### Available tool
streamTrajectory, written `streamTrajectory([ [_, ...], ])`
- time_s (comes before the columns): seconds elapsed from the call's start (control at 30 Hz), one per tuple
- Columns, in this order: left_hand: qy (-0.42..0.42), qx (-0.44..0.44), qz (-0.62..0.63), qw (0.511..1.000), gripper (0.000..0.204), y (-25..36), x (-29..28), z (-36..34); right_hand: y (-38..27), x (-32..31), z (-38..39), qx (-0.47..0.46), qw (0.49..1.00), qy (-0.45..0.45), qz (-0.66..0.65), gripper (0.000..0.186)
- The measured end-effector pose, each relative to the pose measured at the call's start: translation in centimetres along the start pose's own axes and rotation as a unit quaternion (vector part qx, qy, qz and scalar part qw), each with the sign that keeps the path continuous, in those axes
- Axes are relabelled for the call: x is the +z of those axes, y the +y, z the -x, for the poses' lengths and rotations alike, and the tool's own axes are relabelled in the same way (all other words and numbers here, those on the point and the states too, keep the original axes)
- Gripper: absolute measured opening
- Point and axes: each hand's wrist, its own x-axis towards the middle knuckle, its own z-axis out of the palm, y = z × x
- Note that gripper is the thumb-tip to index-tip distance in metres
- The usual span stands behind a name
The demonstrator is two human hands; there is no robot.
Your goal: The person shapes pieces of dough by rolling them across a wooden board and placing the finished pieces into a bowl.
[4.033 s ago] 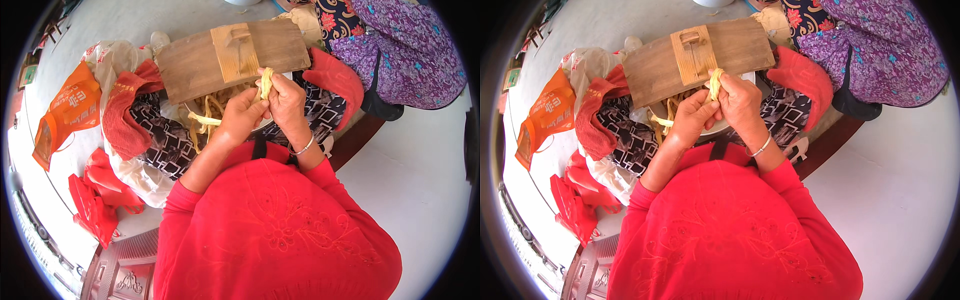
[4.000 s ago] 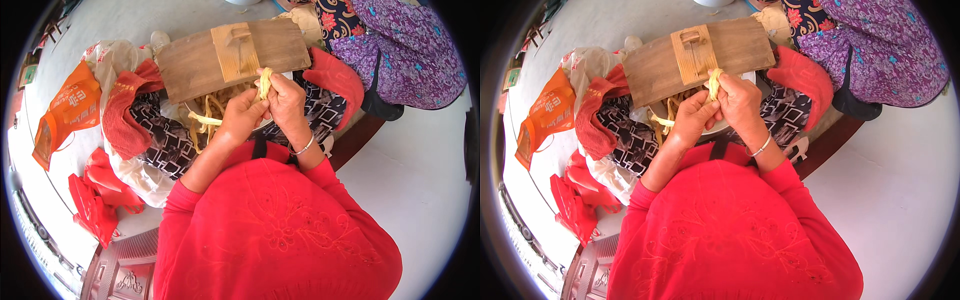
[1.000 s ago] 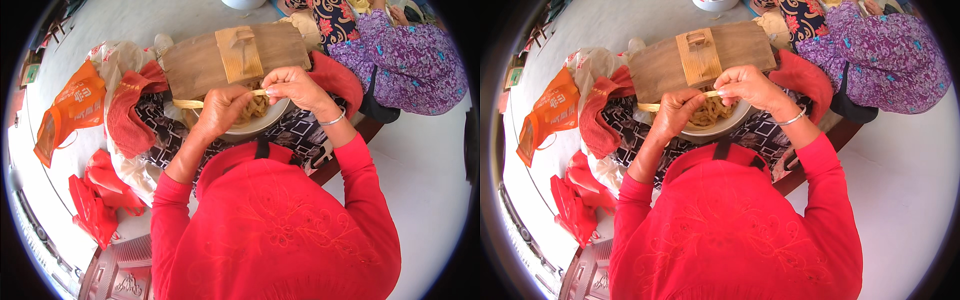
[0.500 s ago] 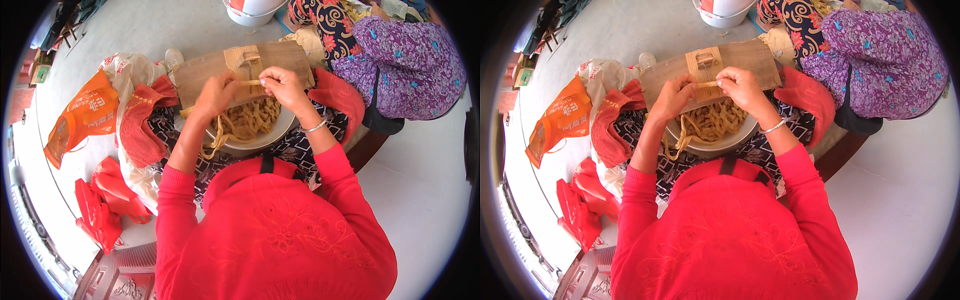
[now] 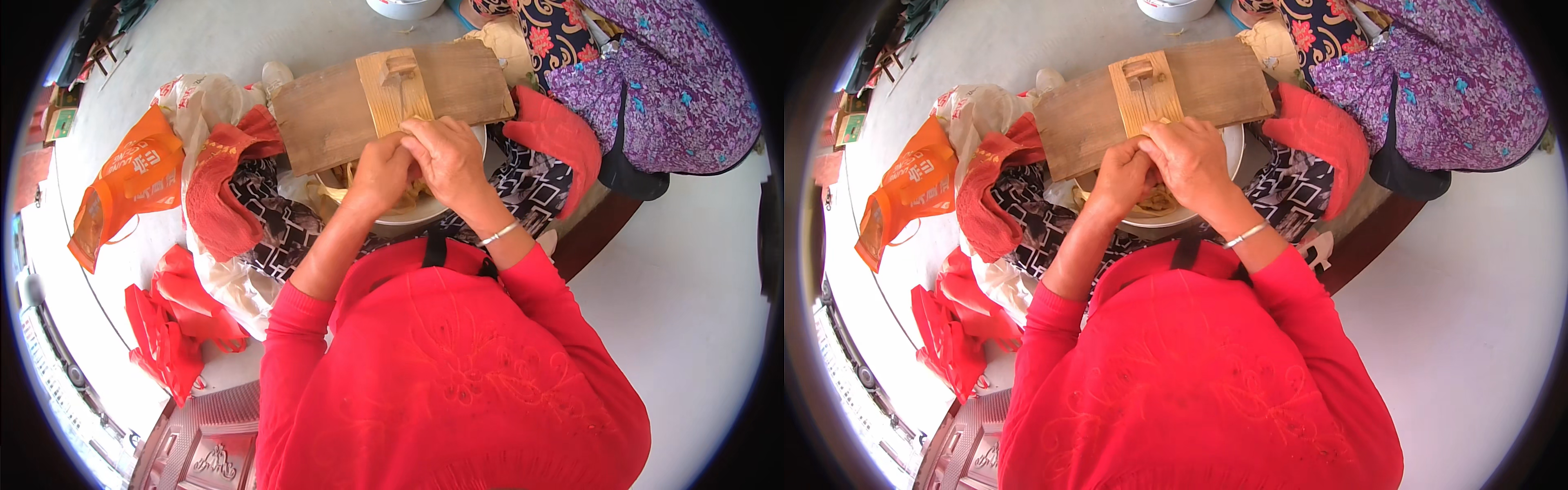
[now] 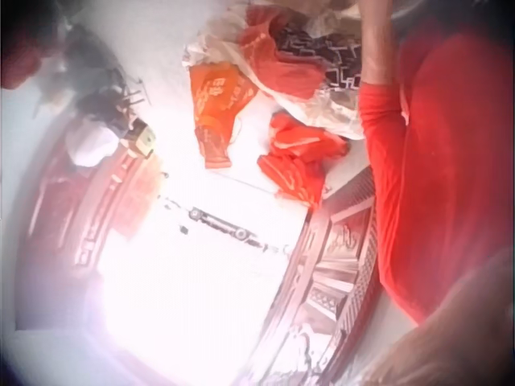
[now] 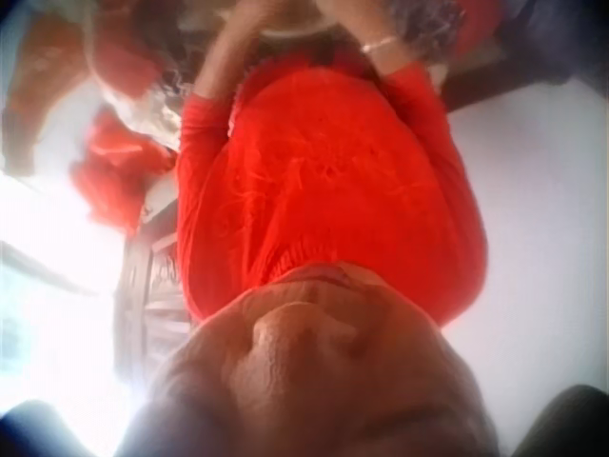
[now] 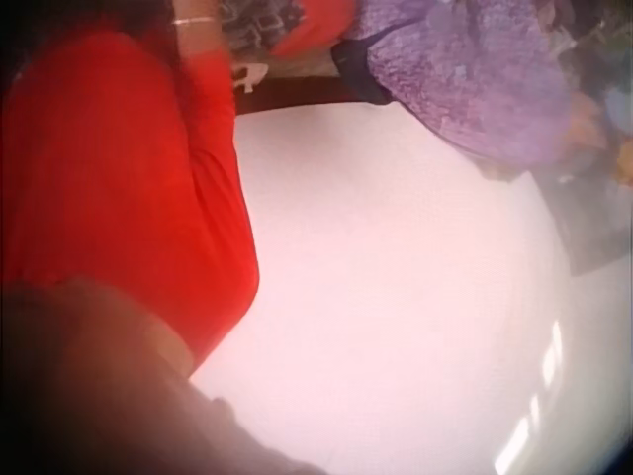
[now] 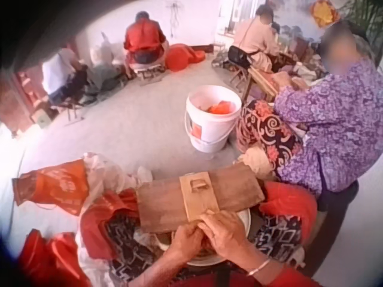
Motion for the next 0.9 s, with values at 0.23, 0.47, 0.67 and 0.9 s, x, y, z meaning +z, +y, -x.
streamTrajectory([
  [0.23, -0.069, 0.092, -0.325, 0.939, 0.029, 3.1, -1.8, 3.2, 2.3, -2.9, 1.8, 0.132, 0.985, -0.094, -0.059, 0.029],
  [0.47, -0.094, 0.099, -0.195, 0.971, 0.039, 3.1, -1.2, 3.6, -4.9, -5.2, 4.3, 0.309, 0.761, -0.309, -0.480, 0.020],
  [0.67, -0.145, -0.039, 0.069, 0.986, 0.030, 4.7, 1.2, 8.8, -5.4, -5.3, 5.1, 0.211, 0.868, -0.082, -0.442, 0.025],
  [0.9, -0.132, -0.059, 0.227, 0.963, 0.021, 0.3, 3.8, 8.5, -2.7, -5.7, 6.9, 0.036, 0.992, -0.120, -0.016, 0.035],
])
